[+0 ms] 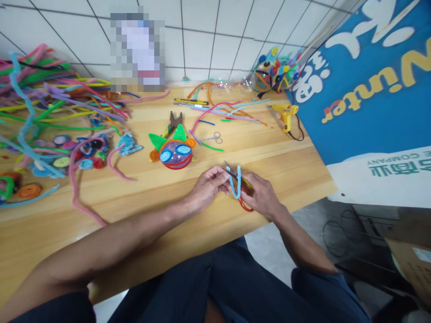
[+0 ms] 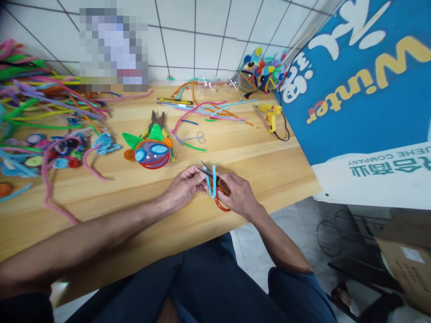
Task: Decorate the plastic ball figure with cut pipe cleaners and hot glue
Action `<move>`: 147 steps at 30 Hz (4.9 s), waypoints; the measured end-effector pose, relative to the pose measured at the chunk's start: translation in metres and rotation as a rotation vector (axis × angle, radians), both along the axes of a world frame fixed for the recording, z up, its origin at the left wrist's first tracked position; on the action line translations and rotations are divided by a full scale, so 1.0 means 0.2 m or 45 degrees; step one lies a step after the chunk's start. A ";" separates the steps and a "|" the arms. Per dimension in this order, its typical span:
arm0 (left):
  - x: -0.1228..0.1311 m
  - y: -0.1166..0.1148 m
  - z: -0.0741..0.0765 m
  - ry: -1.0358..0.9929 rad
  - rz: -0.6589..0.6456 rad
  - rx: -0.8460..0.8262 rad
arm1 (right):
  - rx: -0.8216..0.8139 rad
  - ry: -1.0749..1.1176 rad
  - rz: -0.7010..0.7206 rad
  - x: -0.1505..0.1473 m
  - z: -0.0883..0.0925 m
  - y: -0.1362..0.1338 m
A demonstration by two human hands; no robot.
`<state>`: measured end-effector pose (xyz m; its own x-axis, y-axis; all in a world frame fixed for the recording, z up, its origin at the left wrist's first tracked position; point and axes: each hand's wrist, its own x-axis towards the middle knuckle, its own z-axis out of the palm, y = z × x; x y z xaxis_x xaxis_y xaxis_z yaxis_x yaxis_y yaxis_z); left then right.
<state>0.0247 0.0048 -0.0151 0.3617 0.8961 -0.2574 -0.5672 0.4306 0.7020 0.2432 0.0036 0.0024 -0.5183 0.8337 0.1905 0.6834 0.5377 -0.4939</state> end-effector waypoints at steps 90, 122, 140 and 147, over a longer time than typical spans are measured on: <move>0.01 0.00 0.02 0.313 0.157 0.199 | -0.331 0.801 -0.427 -0.23 -0.03 -0.01; 0.00 0.00 0.07 0.138 -0.013 -0.077 | -0.707 0.863 -0.192 -0.14 -0.01 0.07; 0.01 0.00 0.05 0.191 0.006 -0.005 | -0.916 1.018 -0.323 -0.15 -0.01 0.07; 0.01 0.00 0.07 0.123 0.039 -0.066 | -0.958 1.058 -0.292 -0.17 -0.01 0.07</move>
